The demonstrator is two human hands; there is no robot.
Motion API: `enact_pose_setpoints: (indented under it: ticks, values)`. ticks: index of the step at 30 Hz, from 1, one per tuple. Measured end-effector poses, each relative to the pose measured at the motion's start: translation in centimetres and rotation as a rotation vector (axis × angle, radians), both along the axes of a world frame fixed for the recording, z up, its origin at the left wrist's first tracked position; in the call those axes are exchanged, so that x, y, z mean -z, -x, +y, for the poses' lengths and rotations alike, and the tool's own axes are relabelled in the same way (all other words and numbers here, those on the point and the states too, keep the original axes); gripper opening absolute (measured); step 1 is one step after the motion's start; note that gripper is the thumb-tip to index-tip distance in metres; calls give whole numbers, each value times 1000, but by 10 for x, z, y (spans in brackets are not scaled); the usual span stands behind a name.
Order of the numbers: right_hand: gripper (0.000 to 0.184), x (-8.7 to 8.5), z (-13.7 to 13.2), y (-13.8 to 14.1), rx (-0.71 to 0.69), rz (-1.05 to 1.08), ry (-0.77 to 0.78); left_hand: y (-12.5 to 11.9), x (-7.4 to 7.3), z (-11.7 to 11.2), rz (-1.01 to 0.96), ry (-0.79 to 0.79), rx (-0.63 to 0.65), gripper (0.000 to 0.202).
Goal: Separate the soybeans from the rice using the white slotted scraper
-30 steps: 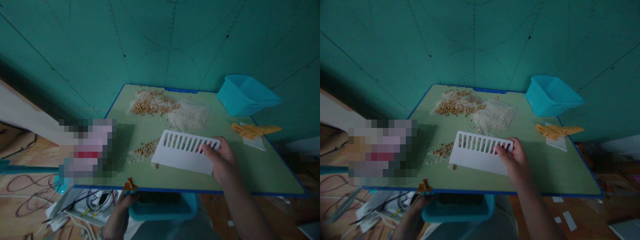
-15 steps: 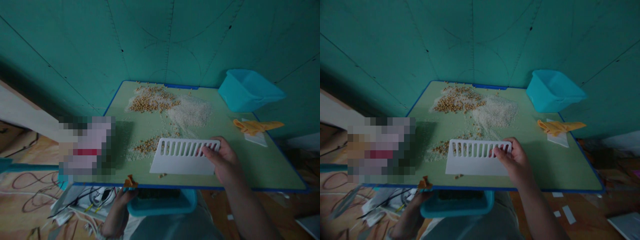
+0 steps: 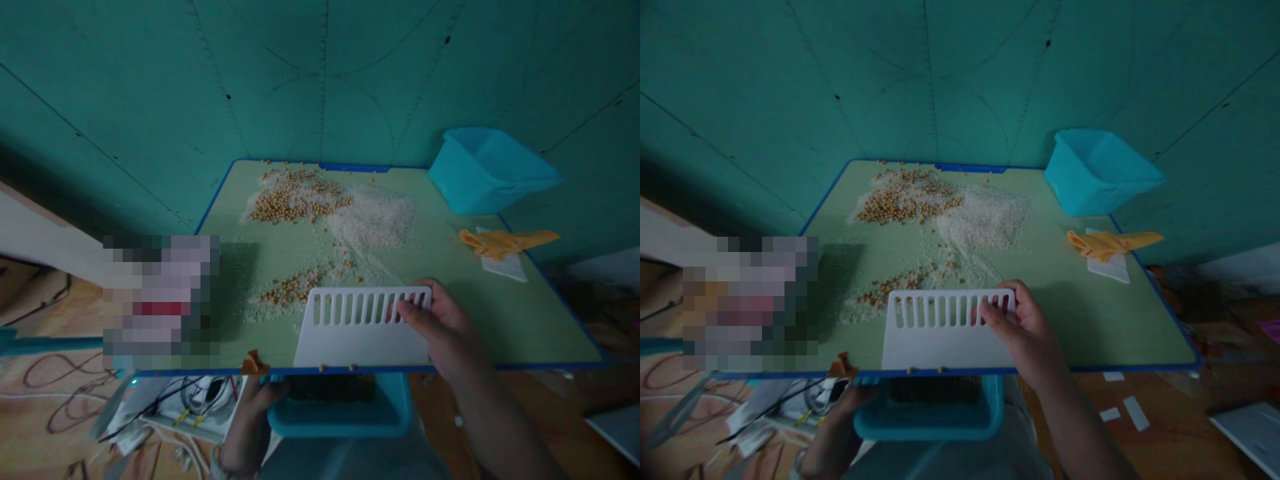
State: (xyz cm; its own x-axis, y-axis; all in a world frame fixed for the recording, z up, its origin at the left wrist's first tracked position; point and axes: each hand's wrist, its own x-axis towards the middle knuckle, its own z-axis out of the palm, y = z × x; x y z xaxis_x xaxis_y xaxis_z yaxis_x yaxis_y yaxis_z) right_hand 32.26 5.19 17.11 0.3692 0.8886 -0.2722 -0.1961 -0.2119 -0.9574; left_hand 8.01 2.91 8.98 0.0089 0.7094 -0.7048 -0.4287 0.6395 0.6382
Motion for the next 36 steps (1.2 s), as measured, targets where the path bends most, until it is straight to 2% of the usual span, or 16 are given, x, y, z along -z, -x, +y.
enact_pose_setpoints:
  ticks: [5, 9, 11, 16, 22, 25, 28, 31, 36]
  values:
    - [28, -6, -6, 4, 7, 5, 17, -2, 7, -2, -110, -28, 19, 35]
    - [31, -8, -11, 8, 28, 28, 44, -7, 4, -3, -129, -20, 25, 34]
    - [33, -7, -11, 4, 89, 23, 31, -8, 1, -4, -126, -10, 16, 37]
    - [37, -4, -3, -30, 369, -33, -105, -7, 2, -4, -81, -36, 16, 41]
    - [28, -3, 4, -62, 499, -146, -267, -4, 7, -2, -52, -48, 27, 34]
    - [28, -1, 6, -65, 520, -186, -271, -4, 8, -2, -74, -48, 59, 34]
    - [28, 3, 9, -65, 491, -204, -296, -1, 12, -2, -117, -24, 71, 49]
    - [30, 4, 11, -63, 459, -200, -268, 2, 15, -4, -158, -3, 67, 56]
    - [36, 3, 8, -63, 426, -167, -184, 4, 12, -5, -162, -6, 44, 42]
